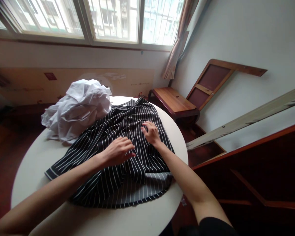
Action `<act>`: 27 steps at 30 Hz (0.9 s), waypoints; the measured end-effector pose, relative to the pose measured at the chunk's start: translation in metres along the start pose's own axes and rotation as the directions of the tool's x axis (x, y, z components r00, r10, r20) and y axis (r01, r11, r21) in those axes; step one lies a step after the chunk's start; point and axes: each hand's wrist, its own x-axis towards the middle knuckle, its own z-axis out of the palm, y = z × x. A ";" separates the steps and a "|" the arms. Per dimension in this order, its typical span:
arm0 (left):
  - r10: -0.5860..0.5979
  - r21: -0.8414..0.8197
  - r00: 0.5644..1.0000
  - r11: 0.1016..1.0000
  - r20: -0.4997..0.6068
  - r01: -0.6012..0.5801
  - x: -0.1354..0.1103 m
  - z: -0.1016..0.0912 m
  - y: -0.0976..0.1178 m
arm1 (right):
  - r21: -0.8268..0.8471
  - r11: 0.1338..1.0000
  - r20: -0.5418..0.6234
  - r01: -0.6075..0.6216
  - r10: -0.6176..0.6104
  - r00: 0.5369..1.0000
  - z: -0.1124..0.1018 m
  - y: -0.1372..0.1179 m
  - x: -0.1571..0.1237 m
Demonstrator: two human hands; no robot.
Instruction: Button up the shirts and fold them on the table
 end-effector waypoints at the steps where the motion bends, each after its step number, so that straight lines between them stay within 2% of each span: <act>1: 0.079 -0.047 0.997 0.996 0.025 -0.078 -0.012 0.001 0.012 | 0.028 0.998 0.037 0.051 -0.052 0.998 -0.006 -0.004 -0.014; 2: 0.108 -0.076 0.994 0.992 0.034 -0.105 -0.023 0.003 0.021 | 0.070 0.989 0.098 0.129 -0.135 0.986 -0.012 -0.008 -0.030; 4: 0.111 -0.088 0.992 0.990 0.053 -0.106 -0.044 0.011 0.032 | 0.158 0.943 0.270 0.292 -0.325 0.906 -0.025 -0.017 -0.065; 5: 0.089 -0.086 0.994 0.993 0.056 -0.083 -0.052 0.015 0.034 | 0.170 0.925 0.346 0.340 -0.379 0.858 -0.031 -0.021 -0.083; 7: 0.015 -0.131 0.999 0.991 0.046 -0.009 -0.064 0.020 0.029 | 0.124 0.920 0.426 0.371 -0.387 0.818 -0.040 -0.028 -0.113; 9: -0.105 -0.294 0.994 0.950 0.015 0.105 -0.073 0.018 0.018 | 0.032 0.941 0.443 0.338 -0.316 0.839 -0.045 -0.032 -0.134; 10: -0.178 -0.408 0.984 0.898 0.008 0.166 -0.076 0.014 0.011 | -0.007 0.952 0.436 0.306 -0.273 0.858 -0.046 -0.032 -0.141; 13: -0.361 -0.701 0.931 0.651 0.052 0.292 -0.087 -0.005 -0.009 | -0.035 0.981 0.398 0.193 -0.163 0.903 -0.046 -0.029 -0.151; 15: -0.407 -0.794 0.907 0.513 0.112 0.328 -0.093 -0.020 -0.017 | 0.016 0.995 0.377 0.099 -0.097 0.921 -0.048 -0.029 -0.151; 17: -0.394 -0.825 0.906 0.451 0.159 0.340 -0.095 -0.032 -0.017 | 0.097 0.995 0.335 -0.036 0.001 0.942 -0.053 -0.033 -0.147; 18: -0.370 -0.822 0.913 0.458 0.171 0.340 -0.094 -0.037 -0.015 | 0.141 0.985 0.309 -0.104 0.056 0.949 -0.057 -0.035 -0.144; 20: -0.273 -0.784 0.941 0.530 0.201 0.322 -0.089 -0.043 -0.006 | 0.214 0.958 0.302 -0.190 0.120 0.946 -0.068 -0.041 -0.137; 22: -0.122 -0.729 0.954 0.621 0.272 0.287 -0.083 -0.046 0.004 | 0.239 0.953 0.398 -0.187 0.080 0.914 -0.077 -0.046 -0.130; 24: -0.052 -0.644 0.948 0.722 0.313 0.253 -0.077 -0.047 0.014 | 0.204 0.971 0.475 -0.128 0.016 0.880 -0.080 -0.048 -0.127; 25: -0.063 -0.588 0.953 0.774 0.296 0.234 -0.076 -0.046 0.020 | 0.165 0.982 0.457 -0.096 0.011 0.890 -0.079 -0.048 -0.126; 27: -0.083 -0.464 0.976 0.869 0.199 0.169 -0.074 -0.044 0.030 | 0.072 0.997 0.326 -0.028 0.003 0.945 -0.071 -0.048 -0.128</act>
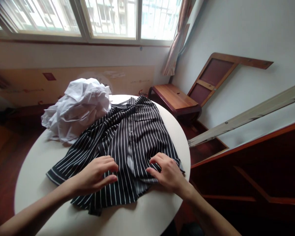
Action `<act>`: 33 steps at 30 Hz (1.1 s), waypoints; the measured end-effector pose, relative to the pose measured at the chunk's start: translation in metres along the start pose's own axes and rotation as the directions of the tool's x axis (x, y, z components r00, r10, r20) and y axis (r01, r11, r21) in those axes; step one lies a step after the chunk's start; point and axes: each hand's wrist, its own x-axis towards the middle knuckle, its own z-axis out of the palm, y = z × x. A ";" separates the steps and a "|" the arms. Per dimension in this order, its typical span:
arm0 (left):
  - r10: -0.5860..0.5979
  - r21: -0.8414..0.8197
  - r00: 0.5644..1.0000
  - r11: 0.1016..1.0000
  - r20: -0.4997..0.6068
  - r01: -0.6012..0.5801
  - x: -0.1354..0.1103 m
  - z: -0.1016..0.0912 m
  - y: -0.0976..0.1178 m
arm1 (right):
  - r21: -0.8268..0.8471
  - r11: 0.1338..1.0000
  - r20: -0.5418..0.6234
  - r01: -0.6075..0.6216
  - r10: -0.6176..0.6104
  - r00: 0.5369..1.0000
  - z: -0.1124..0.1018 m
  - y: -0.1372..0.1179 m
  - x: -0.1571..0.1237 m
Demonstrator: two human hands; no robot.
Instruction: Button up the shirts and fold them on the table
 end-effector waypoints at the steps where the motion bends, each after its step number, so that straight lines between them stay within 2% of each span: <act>1: 0.042 0.068 0.999 0.997 -0.026 -0.040 0.000 0.005 0.004 | -0.048 0.998 -0.059 0.028 -0.031 0.998 0.006 0.000 0.000; 3: 0.132 0.169 0.991 0.977 -0.001 -0.129 0.000 0.016 0.011 | -0.119 0.986 -0.056 0.115 -0.123 0.991 0.019 -0.003 -0.001; 5: 0.166 0.258 0.985 0.951 0.040 -0.170 0.001 0.030 0.014 | -0.163 0.970 0.043 0.180 -0.175 0.984 0.030 -0.006 -0.001; 8: 0.143 0.350 0.986 0.922 0.083 -0.164 0.003 0.047 0.009 | -0.175 0.974 0.095 0.143 -0.128 0.987 0.039 -0.010 0.003; 10: 0.108 0.353 0.991 0.926 0.081 -0.130 0.004 0.052 0.003 | -0.078 0.994 0.028 0.074 -0.072 0.997 0.037 -0.008 0.008; 12: 0.050 0.310 0.998 0.949 0.031 -0.057 0.004 0.052 0.000 | 0.130 0.991 -0.066 -0.005 0.013 0.998 0.030 -0.004 0.012; 14: 0.006 0.260 1.000 0.966 -0.006 -0.005 0.003 0.048 0.001 | 0.407 0.909 -0.125 -0.088 0.151 0.981 0.021 0.001 0.016; 16: 0.017 0.262 1.000 0.965 0.015 -0.020 0.003 0.046 0.004 | 0.659 0.737 -0.125 -0.150 0.303 0.945 0.014 0.005 0.018; 18: 0.052 0.300 0.996 0.951 0.067 -0.070 0.004 0.047 0.006 | 0.786 0.587 -0.039 -0.194 0.360 0.932 0.011 0.007 0.019; 19: 0.065 0.316 0.994 0.945 0.086 -0.089 0.005 0.049 0.006 | 0.795 0.562 0.041 -0.229 0.326 0.944 0.011 0.007 0.020; 20: 0.072 0.327 0.993 0.940 0.095 -0.100 0.007 0.052 0.005 | 0.769 0.579 0.140 -0.270 0.260 0.955 0.011 0.007 0.020; 21: 0.079 0.333 0.992 0.937 0.099 -0.108 0.008 0.054 0.003 | 0.714 0.633 0.235 -0.297 0.183 0.955 0.012 0.005 0.019; 23: 0.094 0.339 0.991 0.933 0.095 -0.120 0.010 0.060 -0.001 | 0.556 0.790 0.340 -0.258 0.067 0.938 0.014 0.002 0.018; 26: 0.086 0.322 0.994 0.941 0.061 -0.101 0.011 0.064 -0.003 | 0.283 0.954 0.261 -0.098 0.022 0.965 0.021 -0.004 0.014; 28: 0.056 0.280 0.997 0.958 0.046 -0.067 0.010 0.063 -0.002 | 0.119 0.992 0.214 -0.039 0.013 0.977 0.024 -0.007 0.011; 30: 0.012 0.225 0.999 0.974 0.040 -0.021 0.010 0.058 -0.001 | 0.013 1.000 0.239 0.003 -0.006 0.971 0.023 -0.008 0.011; 33: -0.116 0.167 0.991 0.978 -0.059 0.124 0.021 0.043 -0.005 | -0.027 0.999 0.289 0.045 -0.035 0.957 0.017 -0.008 0.024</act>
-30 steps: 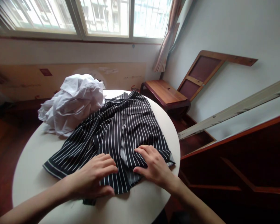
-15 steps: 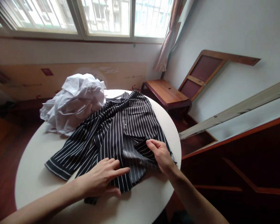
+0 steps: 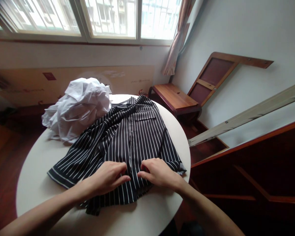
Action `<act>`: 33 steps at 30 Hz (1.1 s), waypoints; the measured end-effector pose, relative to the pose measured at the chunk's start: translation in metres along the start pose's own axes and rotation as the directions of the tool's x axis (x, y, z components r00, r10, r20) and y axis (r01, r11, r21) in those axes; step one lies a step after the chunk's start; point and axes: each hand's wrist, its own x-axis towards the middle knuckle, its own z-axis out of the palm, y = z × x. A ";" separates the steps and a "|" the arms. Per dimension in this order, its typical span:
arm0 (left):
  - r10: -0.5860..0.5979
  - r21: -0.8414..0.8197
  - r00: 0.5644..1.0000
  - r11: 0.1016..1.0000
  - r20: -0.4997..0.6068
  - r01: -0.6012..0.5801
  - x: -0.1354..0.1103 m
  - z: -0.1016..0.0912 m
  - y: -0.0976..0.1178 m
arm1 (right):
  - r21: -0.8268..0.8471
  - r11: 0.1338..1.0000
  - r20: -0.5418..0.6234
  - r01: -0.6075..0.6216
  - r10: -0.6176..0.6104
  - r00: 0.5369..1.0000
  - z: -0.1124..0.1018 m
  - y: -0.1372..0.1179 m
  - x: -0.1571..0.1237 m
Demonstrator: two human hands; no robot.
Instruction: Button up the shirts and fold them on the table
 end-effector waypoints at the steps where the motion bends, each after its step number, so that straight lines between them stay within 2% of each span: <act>1: -0.076 -0.005 0.996 0.997 -0.051 0.076 0.008 -0.005 -0.003 | 0.000 1.000 -0.024 -0.004 0.004 1.000 -0.004 0.000 0.007; 3: -0.226 -0.010 0.963 0.974 -0.149 0.227 0.028 -0.013 -0.012 | 0.003 1.000 -0.133 -0.026 0.026 0.991 -0.011 0.002 0.027; 5: -0.317 -0.019 0.932 0.948 -0.176 0.318 0.048 -0.018 -0.022 | -0.002 0.999 -0.228 -0.040 0.038 0.973 -0.011 0.004 0.051; 8: -0.352 -0.030 0.927 0.936 -0.128 0.352 0.070 -0.017 -0.039 | -0.037 0.999 -0.233 -0.035 0.026 0.972 0.000 0.010 0.083; 11: -0.349 -0.097 0.929 0.936 -0.120 0.339 0.076 -0.013 -0.055 | -0.043 0.998 -0.220 -0.034 0.024 0.975 0.012 0.022 0.100; 16: -0.402 -0.224 0.894 0.906 -0.197 0.359 0.072 -0.009 -0.071 | -0.035 0.999 -0.262 -0.029 0.019 0.965 0.009 0.034 0.107; 18: -0.407 -0.202 0.887 0.908 -0.217 0.367 0.071 -0.010 -0.071 | -0.063 0.996 -0.257 -0.061 0.043 0.965 0.006 0.032 0.106; 22: -0.362 -0.126 0.910 0.931 -0.204 0.342 0.071 -0.011 -0.064 | -0.215 0.959 -0.272 -0.183 0.121 0.955 0.009 0.015 0.104; 26: -0.423 -0.031 0.882 0.904 -0.208 0.426 0.074 -0.009 -0.056 | -0.273 0.917 -0.305 -0.289 0.202 0.931 0.013 0.006 0.104; 28: -0.427 -0.007 0.876 0.900 -0.225 0.436 0.076 -0.007 -0.054 | -0.225 0.934 -0.304 -0.279 0.205 0.931 0.012 0.008 0.104; 30: -0.402 -0.054 0.881 0.914 -0.248 0.402 0.078 -0.006 -0.055 | -0.114 0.960 -0.326 -0.255 0.206 0.923 0.009 0.012 0.103; 33: -0.371 -0.321 0.888 0.905 -0.272 0.279 0.080 -0.005 -0.058 | 0.176 0.969 -0.369 -0.174 0.228 0.901 0.004 0.019 0.100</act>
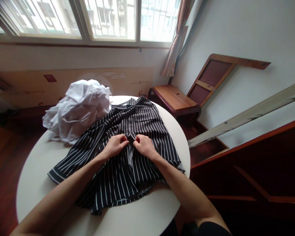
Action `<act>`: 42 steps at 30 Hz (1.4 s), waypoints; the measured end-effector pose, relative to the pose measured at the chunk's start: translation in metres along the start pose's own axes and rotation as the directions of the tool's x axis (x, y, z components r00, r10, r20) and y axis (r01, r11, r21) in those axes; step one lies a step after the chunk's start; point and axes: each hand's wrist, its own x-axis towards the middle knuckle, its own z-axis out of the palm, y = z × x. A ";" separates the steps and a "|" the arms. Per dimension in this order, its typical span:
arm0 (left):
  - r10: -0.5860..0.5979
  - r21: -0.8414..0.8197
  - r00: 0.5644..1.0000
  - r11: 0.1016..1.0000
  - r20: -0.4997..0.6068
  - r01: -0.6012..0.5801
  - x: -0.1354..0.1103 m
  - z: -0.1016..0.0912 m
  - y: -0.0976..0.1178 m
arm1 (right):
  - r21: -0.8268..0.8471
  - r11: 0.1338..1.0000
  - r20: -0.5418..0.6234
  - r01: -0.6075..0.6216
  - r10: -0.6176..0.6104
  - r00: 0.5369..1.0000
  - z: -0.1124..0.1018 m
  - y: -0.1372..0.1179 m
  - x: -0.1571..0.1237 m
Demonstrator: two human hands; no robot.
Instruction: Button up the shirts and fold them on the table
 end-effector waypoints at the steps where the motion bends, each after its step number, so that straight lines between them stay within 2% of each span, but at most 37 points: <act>1: -0.002 -0.136 1.000 0.991 0.001 0.002 0.001 0.000 -0.001 | 0.125 0.992 -0.012 -0.017 0.018 1.000 -0.001 0.002 0.000; 3: -0.031 -0.412 0.999 0.911 0.018 0.035 0.002 0.002 -0.003 | 0.378 0.925 -0.023 -0.052 0.066 0.998 -0.001 0.004 -0.001; 6: -0.100 -0.710 0.990 0.690 0.099 0.141 0.001 0.003 -0.005 | 0.667 0.738 -0.011 -0.102 0.147 0.989 0.000 0.003 -0.002; 8: -0.113 -0.807 0.978 0.552 0.178 0.211 -0.001 0.003 -0.006 | 0.773 0.621 0.013 -0.129 0.188 0.982 0.001 0.001 -0.003; 10: -0.100 -0.846 0.966 0.467 0.240 0.259 -0.003 0.002 -0.006 | 0.839 0.519 0.050 -0.163 0.226 0.973 0.001 -0.001 -0.004; 12: -0.079 -0.855 0.958 0.437 0.274 0.280 -0.005 0.001 -0.005 | 0.881 0.423 0.105 -0.211 0.260 0.960 0.001 -0.001 -0.005; 14: -0.071 -0.852 0.959 0.444 0.275 0.277 -0.006 0.000 -0.004 | 0.904 0.343 0.163 -0.254 0.272 0.948 0.002 -0.001 -0.005; 16: -0.074 -0.844 0.963 0.468 0.259 0.263 -0.007 0.000 -0.002 | 0.913 0.306 0.194 -0.272 0.261 0.946 0.003 -0.002 -0.006; 20: -0.099 -0.808 0.975 0.546 0.198 0.219 -0.008 0.003 0.003 | 0.907 0.346 0.160 -0.238 0.241 0.957 0.003 -0.004 -0.008; 24: -0.112 -0.752 0.992 0.649 0.060 0.119 -0.006 0.007 0.004 | 0.887 0.426 0.094 -0.181 0.216 0.972 0.004 -0.004 -0.008; 27: -0.105 -0.720 0.994 0.692 -0.025 0.055 -0.004 0.010 0.003 | 0.863 0.486 0.053 -0.139 0.188 0.981 0.005 -0.005 -0.008; 31: -0.095 -0.710 0.995 0.704 -0.040 0.039 -0.003 0.012 0.001 | 0.839 0.534 0.017 -0.104 0.167 0.986 0.007 -0.006 -0.007; 37: -0.128 -0.667 0.989 0.743 -0.068 0.050 -0.003 0.014 0.000 | 0.829 0.555 -0.011 -0.074 0.149 0.989 0.011 -0.004 -0.007; 42: -0.190 -0.706 0.980 0.701 -0.052 0.098 -0.002 0.015 0.000 | 0.834 0.546 0.000 -0.077 0.139 0.990 0.015 -0.001 -0.005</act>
